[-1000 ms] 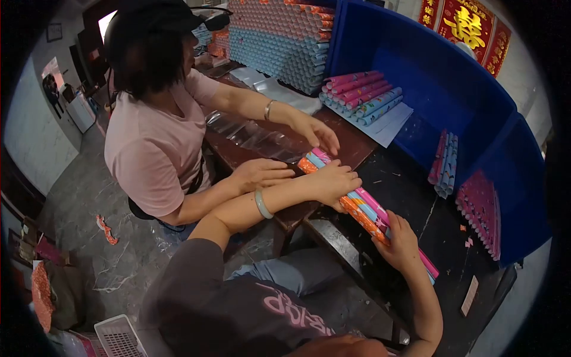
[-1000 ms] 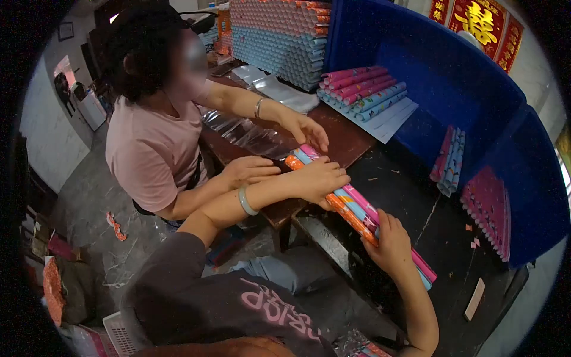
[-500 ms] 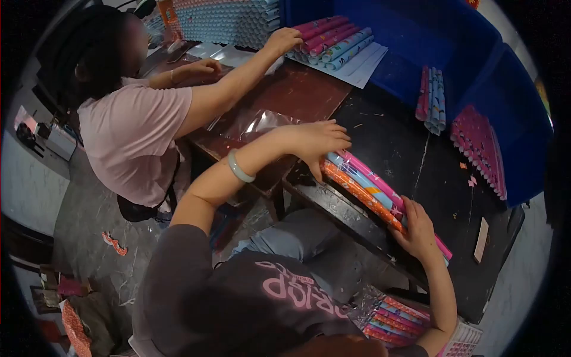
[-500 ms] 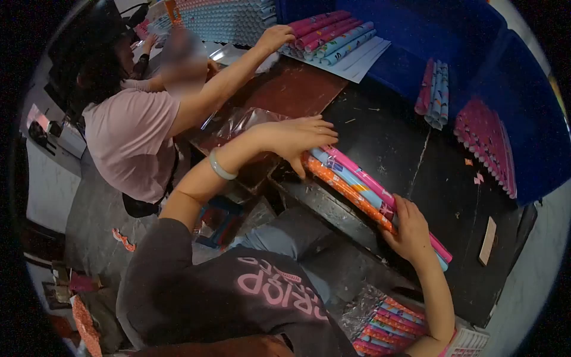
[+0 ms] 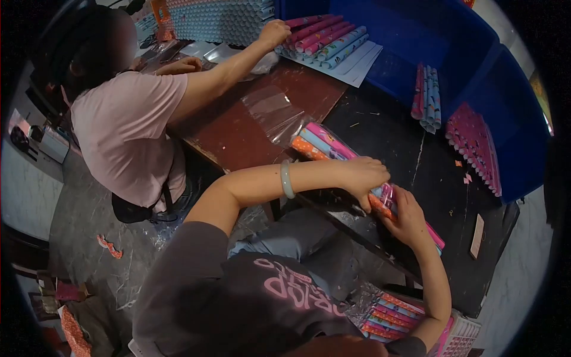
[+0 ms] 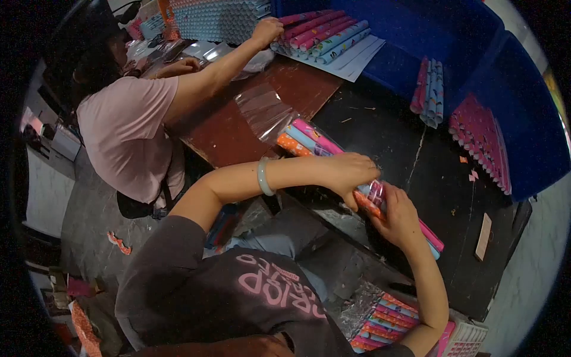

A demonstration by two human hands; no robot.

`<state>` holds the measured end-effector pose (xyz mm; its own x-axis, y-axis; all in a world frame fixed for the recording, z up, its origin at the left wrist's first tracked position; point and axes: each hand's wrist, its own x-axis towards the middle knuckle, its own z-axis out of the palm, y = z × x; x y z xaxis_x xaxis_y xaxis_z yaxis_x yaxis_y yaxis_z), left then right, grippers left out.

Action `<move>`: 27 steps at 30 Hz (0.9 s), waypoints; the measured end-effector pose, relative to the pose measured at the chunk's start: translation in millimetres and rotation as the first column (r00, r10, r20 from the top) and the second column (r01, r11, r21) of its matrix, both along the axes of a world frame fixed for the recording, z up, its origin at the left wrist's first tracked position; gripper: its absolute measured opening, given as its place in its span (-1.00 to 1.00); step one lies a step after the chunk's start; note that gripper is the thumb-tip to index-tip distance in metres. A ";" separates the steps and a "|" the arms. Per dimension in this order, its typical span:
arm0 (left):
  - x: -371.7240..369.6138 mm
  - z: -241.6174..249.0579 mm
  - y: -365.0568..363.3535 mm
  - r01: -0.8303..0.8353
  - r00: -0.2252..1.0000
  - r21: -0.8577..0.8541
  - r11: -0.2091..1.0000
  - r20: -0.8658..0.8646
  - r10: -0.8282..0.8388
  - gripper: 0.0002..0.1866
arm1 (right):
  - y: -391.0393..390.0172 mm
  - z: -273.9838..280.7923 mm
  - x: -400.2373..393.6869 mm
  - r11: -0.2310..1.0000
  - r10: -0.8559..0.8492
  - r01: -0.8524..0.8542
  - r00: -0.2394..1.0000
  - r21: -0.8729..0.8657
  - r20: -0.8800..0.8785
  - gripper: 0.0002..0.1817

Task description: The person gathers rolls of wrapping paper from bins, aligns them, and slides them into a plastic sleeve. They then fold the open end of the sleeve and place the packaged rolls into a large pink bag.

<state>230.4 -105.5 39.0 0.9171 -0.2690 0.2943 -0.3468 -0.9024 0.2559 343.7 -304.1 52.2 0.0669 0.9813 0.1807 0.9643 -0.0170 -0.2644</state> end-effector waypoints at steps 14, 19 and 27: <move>1.9 -16.6 -4.3 0.019 0.992 0.089 0.996 0.119 -0.030 -0.36 | -11.0 7.6 -8.2 0.997 -0.077 0.077 0.997 -0.021 -0.023 -0.23; -9.7 -17.8 3.6 -0.040 0.990 0.114 0.993 0.141 0.024 -0.31 | -98.4 -10.7 23.8 0.967 -0.255 0.250 0.962 0.056 0.102 -0.19; 9.6 -21.8 -36.4 -0.072 0.990 0.145 0.987 0.134 0.053 -0.27 | -136.3 -63.5 12.3 0.609 -0.023 0.780 0.197 0.142 -0.980 -0.26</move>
